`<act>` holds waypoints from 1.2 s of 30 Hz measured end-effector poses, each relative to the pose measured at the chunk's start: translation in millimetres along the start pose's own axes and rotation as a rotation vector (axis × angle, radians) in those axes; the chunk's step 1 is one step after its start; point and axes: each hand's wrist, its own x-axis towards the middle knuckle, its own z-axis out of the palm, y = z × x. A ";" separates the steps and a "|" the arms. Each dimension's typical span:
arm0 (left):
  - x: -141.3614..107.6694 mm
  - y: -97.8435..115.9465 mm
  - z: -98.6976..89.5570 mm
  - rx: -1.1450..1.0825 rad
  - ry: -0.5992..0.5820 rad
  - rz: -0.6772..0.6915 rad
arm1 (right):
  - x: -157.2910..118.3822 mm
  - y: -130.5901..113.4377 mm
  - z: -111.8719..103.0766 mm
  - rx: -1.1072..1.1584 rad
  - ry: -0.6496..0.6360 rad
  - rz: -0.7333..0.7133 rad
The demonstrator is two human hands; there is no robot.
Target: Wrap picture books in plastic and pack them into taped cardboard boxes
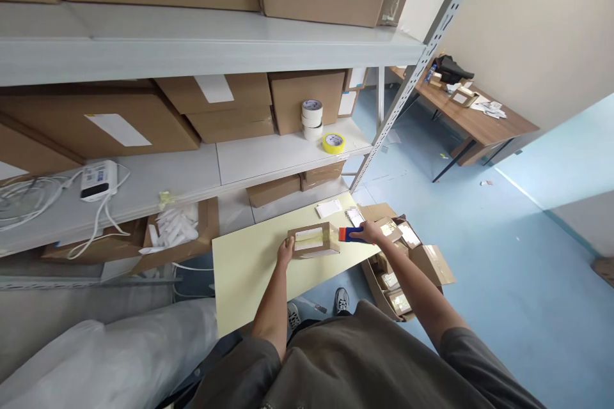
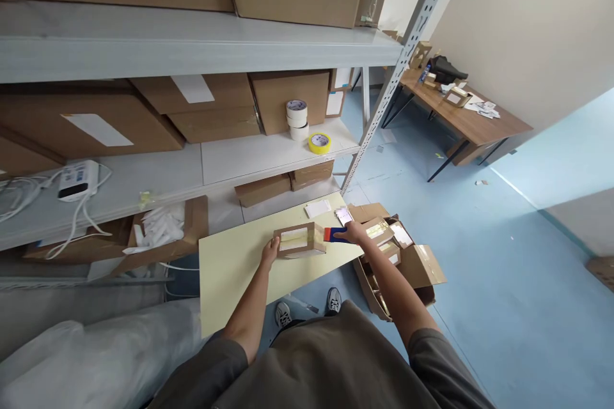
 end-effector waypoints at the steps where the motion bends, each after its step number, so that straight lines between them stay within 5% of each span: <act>1: 1.4 -0.8 -9.9 0.028 0.012 -0.031 | -3.3 -15.6 1.4 0.010 -0.016 -0.053; 5: 1.1 2.1 -47.2 0.081 0.126 -0.097 | -10.0 -84.1 4.8 0.008 -0.016 -0.189; 11: -12.0 21.9 -78.2 -0.177 0.106 0.131 | -18.3 -190.7 9.7 -0.086 -0.036 -0.270; 17: -22.6 31.6 -83.0 -0.084 0.144 0.052 | -31.7 -243.8 22.0 -0.110 -0.036 -0.307; 22: -32.6 34.5 -62.9 -0.055 0.183 0.037 | -31.1 -222.4 18.6 -0.086 -0.065 -0.299; 31: -38.9 48.2 -47.7 0.104 0.260 -0.003 | -9.7 -68.6 -16.1 -0.104 -0.023 -0.175; 33: -37.9 49.9 -48.6 0.120 0.271 -0.010 | -4.9 -64.1 -9.7 -0.107 -0.010 -0.151; 36: -37.8 49.7 -48.6 0.142 0.279 -0.011 | 0.9 -90.7 15.0 -0.074 -0.043 -0.126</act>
